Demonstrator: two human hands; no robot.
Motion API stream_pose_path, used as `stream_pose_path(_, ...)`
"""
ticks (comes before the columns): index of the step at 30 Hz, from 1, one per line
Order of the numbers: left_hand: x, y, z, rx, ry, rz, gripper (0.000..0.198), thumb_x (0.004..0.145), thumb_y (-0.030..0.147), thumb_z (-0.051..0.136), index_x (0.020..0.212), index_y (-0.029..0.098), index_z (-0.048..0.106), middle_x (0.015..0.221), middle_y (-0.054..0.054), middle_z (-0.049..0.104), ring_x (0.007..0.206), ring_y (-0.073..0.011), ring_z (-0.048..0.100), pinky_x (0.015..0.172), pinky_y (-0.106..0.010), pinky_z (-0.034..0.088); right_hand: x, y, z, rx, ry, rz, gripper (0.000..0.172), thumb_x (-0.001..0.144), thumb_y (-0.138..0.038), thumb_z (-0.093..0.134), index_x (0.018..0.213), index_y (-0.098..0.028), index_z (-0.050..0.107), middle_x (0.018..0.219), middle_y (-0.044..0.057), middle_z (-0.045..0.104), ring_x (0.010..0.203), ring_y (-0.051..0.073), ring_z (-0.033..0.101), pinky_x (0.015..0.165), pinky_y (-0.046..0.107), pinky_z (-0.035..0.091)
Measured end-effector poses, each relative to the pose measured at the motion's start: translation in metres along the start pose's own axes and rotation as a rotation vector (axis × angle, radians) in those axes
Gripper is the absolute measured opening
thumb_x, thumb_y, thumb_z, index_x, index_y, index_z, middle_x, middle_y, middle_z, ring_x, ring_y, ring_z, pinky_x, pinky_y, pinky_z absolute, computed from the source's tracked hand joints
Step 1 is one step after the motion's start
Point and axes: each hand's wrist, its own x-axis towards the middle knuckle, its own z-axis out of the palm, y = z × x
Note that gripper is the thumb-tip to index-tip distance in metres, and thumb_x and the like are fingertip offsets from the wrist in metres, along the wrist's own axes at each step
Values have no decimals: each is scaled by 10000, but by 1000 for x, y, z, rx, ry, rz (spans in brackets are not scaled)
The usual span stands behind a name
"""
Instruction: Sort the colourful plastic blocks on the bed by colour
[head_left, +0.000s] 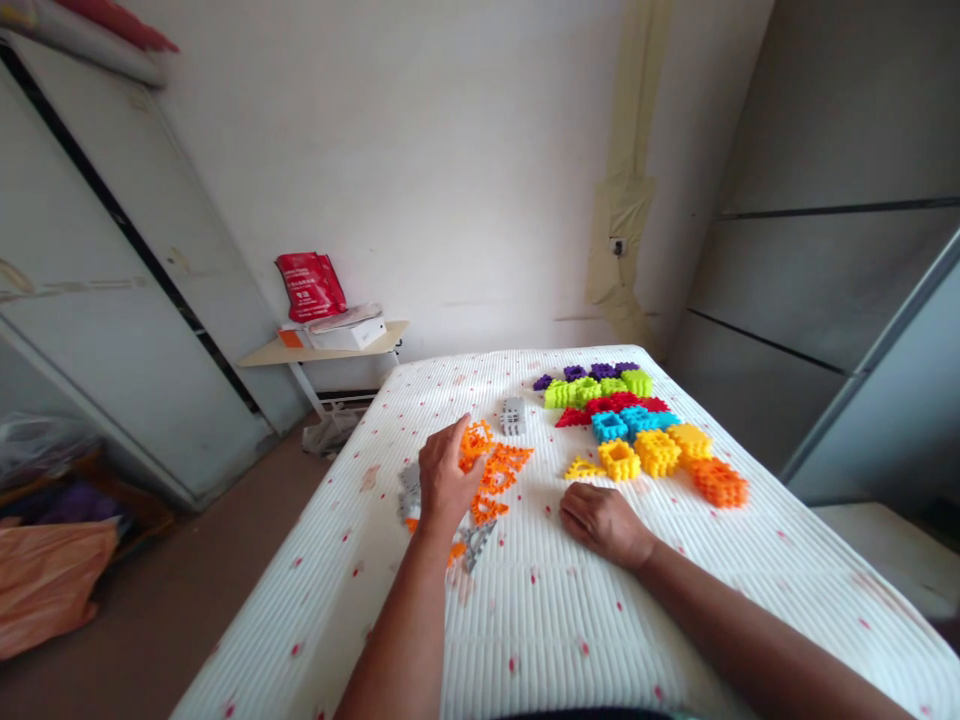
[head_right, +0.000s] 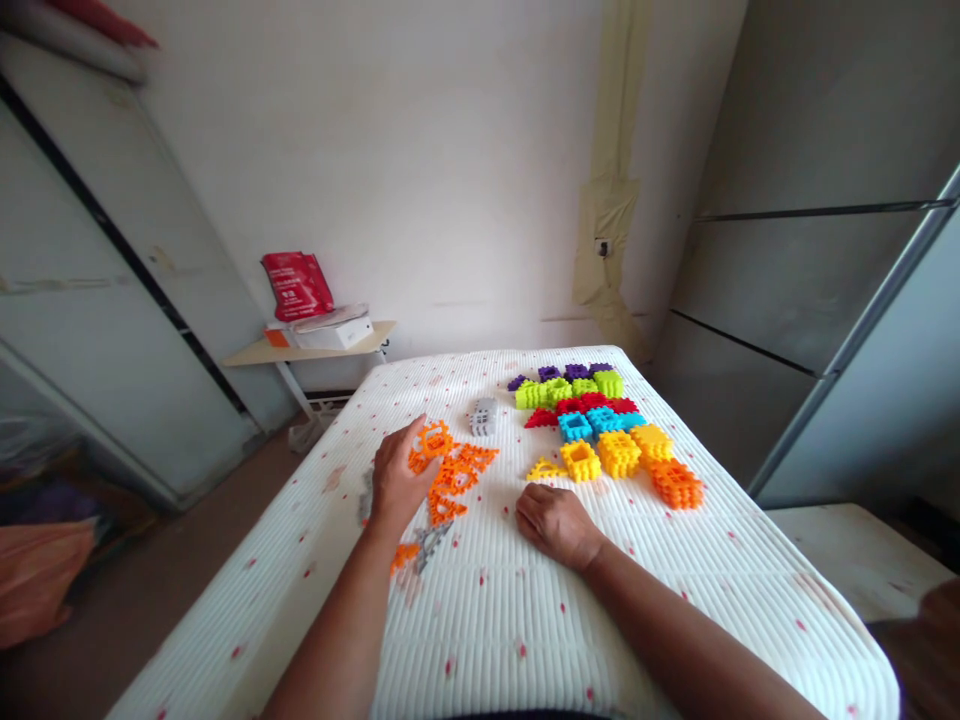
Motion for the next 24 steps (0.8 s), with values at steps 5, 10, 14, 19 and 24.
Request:
stream_pose_path(5,-29,31,7,-16,-21,44,544,767,270,581,1297,218,470,1225,-89,588,1141,-250,512,1029,-387,350,0,-1,-3,43,-46,83,331,935,-250,332,687,-178,539,674,21,518,586,114,446,567,240,325)
stream_pose_path(10,-58,48,32,-73,-225,103,561,743,278,600,1289,257,472,1134,-73,632,1075,-247,546,974,-371,396,-2,1,-19,137,5,352,257,907,-358,414,817,-208,602,712,10,544,604,122,459,559,234,345)
stream_pose_path(14,-70,53,51,-90,-353,101,597,714,288,616,1291,240,469,1089,-76,645,1041,-252,562,930,-376,431,-12,-2,-30,231,38,551,216,867,-385,496,892,-217,629,762,7,589,653,124,515,590,225,389)
stream_pose_path(19,-76,58,49,-149,-464,81,659,662,265,635,1298,217,468,1009,-79,660,1001,-255,586,902,-382,457,-20,-16,-29,179,-96,489,312,796,-481,583,888,-187,635,845,34,601,746,151,554,653,245,421)
stream_pose_path(24,-77,47,35,-361,-529,-32,697,664,92,475,1343,240,418,1095,-57,660,993,-176,616,918,-336,465,-13,-28,-21,-6,-181,461,444,773,-603,540,873,-175,607,896,68,585,829,197,544,708,296,433)
